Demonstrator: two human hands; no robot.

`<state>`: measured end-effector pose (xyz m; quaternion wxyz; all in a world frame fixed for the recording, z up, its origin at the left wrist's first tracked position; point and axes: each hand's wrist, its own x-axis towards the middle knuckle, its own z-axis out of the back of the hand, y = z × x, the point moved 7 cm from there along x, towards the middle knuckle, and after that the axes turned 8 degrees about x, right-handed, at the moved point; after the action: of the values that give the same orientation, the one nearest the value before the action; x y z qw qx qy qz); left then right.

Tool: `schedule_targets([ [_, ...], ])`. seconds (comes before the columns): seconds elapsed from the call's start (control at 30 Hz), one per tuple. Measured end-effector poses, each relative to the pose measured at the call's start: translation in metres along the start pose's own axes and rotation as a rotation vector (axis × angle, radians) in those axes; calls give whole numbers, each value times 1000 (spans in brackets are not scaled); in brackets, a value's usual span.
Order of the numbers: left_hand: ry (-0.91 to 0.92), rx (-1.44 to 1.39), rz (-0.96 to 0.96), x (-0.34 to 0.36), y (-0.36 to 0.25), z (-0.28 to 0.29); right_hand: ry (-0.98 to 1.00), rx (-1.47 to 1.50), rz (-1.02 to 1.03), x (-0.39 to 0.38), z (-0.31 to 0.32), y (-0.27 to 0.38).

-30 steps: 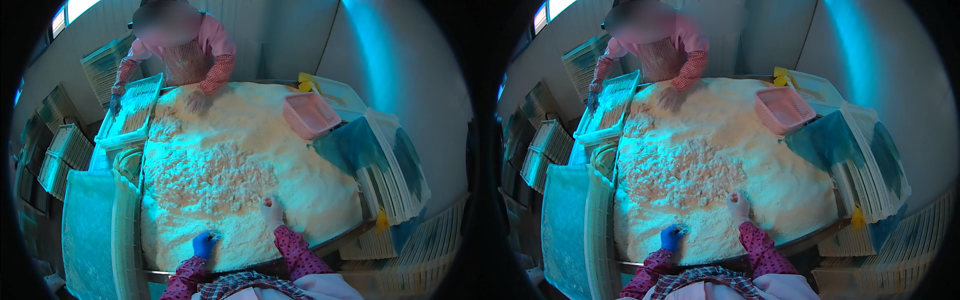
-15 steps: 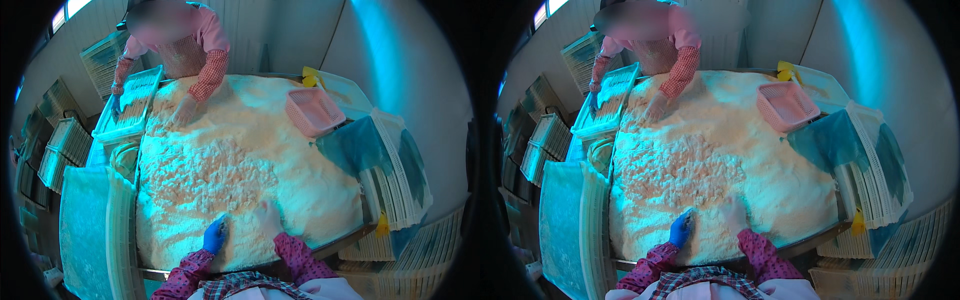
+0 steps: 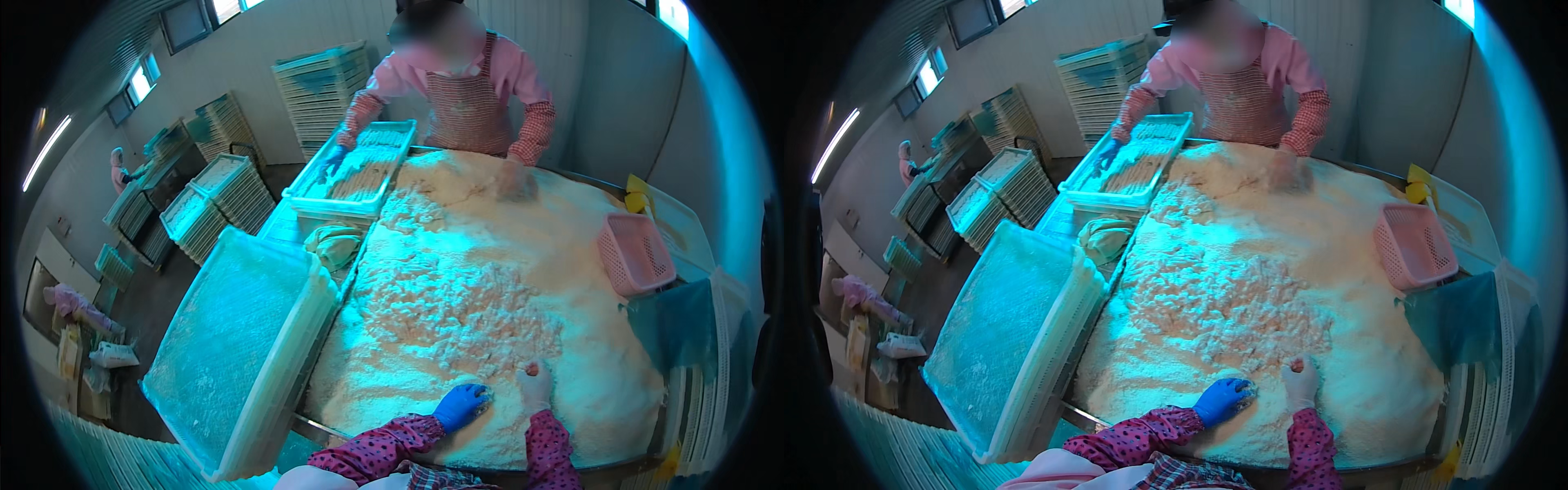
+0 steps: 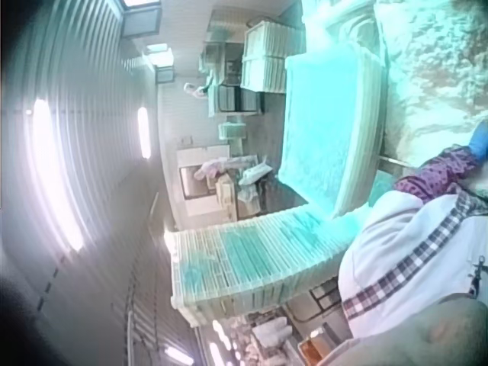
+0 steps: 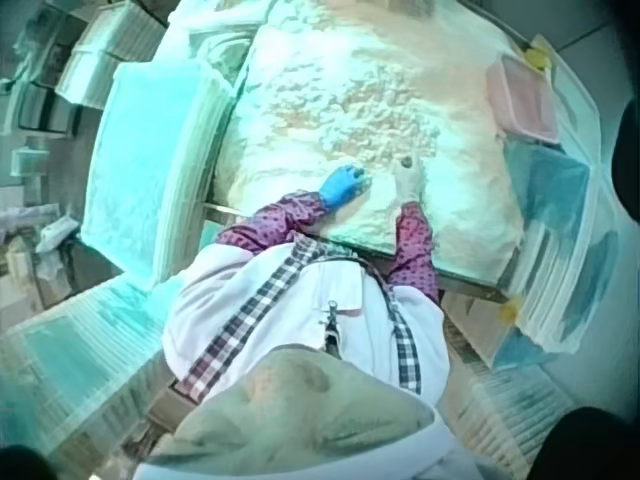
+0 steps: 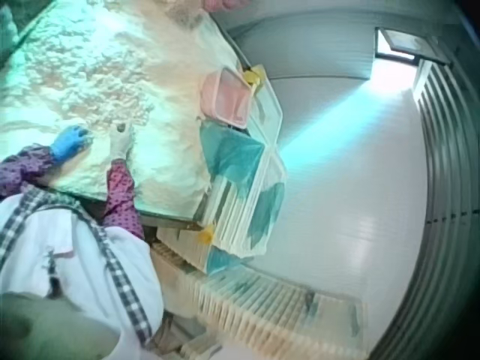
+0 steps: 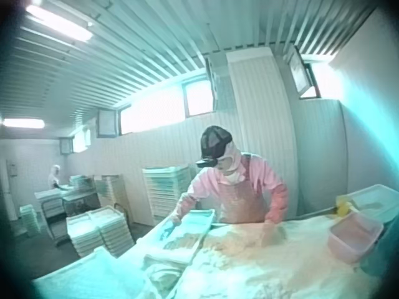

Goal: The person repeatedly takes small portions of dough from a large pile on a floured table, rolls them into elongated shapes, and places them into a white plastic tray. Another worker performs the same task across the table.

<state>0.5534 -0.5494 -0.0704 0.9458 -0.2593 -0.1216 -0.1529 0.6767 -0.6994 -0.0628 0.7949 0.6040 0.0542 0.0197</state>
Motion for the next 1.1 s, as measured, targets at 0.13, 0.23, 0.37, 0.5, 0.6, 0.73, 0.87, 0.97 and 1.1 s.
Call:
schedule_targets([
  [0.13, -89, -107, 193, -16, 29, 13, 88, 231, -111, 21, 17, -20],
  [0.23, -38, -570, 587, -36, 49, 10, 82, 287, -23, 18, 33, 29],
  [0.37, -151, -35, 192, -27, 23, 31, 284, -152, 459, -30, 14, 75],
  [0.5, -133, -40, 280, -27, 27, 33, 372, -259, 314, -50, 31, 41],
  [0.6, -230, -131, 401, -25, 29, 22, 133, -124, -30, -34, 55, -7],
  [0.73, -617, -842, 695, -13, 55, -15, 300, 32, -98, -30, -25, -20],
  [0.87, -497, -387, 547, 9, 49, -10, -73, 80, 58, -36, -67, 14],
  [0.97, -378, -593, 602, 6, 40, -32, -67, 210, 17, -34, -63, -33],
  [1.1, -153, -669, 569, -14, 11, -32, 104, 218, -151, -61, -36, -45],
])
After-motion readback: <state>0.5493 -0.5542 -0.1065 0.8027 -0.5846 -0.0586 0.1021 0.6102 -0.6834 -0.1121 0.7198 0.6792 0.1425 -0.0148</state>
